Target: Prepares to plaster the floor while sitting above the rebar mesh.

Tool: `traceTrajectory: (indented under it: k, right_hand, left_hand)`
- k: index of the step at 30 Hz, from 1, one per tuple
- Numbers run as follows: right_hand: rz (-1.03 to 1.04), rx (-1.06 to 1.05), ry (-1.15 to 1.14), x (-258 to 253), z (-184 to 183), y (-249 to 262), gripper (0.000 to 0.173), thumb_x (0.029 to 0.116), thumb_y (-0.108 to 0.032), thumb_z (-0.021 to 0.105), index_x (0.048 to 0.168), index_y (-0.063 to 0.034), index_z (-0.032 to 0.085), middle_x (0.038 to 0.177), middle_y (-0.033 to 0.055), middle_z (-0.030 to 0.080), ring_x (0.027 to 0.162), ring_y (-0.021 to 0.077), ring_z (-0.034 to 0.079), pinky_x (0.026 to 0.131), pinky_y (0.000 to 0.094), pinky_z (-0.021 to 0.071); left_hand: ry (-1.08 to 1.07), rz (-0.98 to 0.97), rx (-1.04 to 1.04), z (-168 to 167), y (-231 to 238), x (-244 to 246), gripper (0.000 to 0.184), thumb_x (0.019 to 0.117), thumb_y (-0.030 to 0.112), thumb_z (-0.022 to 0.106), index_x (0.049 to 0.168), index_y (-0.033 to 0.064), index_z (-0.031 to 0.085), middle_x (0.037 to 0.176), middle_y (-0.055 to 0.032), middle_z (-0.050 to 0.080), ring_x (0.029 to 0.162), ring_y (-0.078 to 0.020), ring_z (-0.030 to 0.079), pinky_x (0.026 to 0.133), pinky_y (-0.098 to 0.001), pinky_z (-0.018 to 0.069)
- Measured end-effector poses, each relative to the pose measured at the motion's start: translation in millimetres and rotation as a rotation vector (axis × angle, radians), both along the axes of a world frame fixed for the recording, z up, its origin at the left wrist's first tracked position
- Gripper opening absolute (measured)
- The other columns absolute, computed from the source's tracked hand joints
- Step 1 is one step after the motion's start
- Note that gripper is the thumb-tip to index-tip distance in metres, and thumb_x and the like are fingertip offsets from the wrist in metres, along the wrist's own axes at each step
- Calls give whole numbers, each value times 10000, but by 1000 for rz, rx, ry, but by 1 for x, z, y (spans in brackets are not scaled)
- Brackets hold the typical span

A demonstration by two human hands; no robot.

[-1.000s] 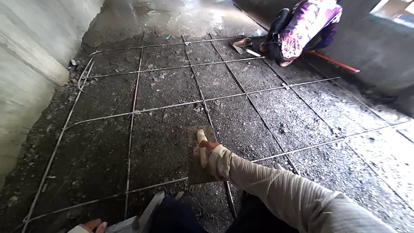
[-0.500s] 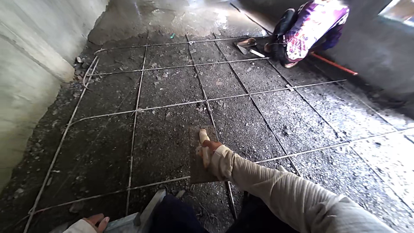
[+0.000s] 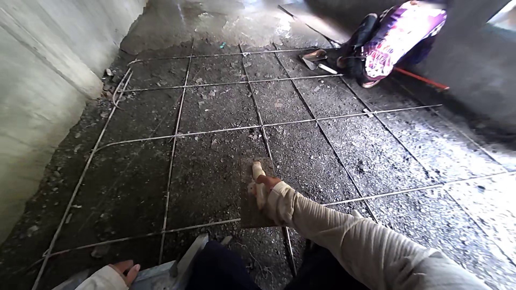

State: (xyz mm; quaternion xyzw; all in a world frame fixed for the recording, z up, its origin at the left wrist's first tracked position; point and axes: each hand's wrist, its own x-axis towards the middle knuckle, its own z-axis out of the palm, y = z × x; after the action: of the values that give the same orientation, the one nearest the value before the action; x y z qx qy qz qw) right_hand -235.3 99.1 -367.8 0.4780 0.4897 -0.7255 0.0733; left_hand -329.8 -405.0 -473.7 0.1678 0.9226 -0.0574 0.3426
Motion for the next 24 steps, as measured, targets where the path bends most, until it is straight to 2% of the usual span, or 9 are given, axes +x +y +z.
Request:
traceTrajectory:
  k: [9, 24]
  right_hand:
    - [6, 8, -17, -1, 1, -1, 331, 1032, -173, 595, 1295, 22, 549, 947, 147, 672, 739, 196, 673, 676, 336, 578]
    - [-21, 0, 6, -1, -1, -1, 303, 1028, -141, 589, 1269, 36, 545, 908, 151, 665, 692, 197, 668, 638, 329, 582]
  left_hand:
    - [-12, -5, -26, -2, -2, -3, 468, 1081, 363, 477, 1129, -51, 691, 1145, -300, 701, 1148, -443, 669, 1008, -625, 488]
    - [2, -3, -2, -2, -2, -1, 474, 1078, 364, 482, 1130, -59, 690, 1145, -294, 704, 1143, -440, 673, 1009, -628, 487]
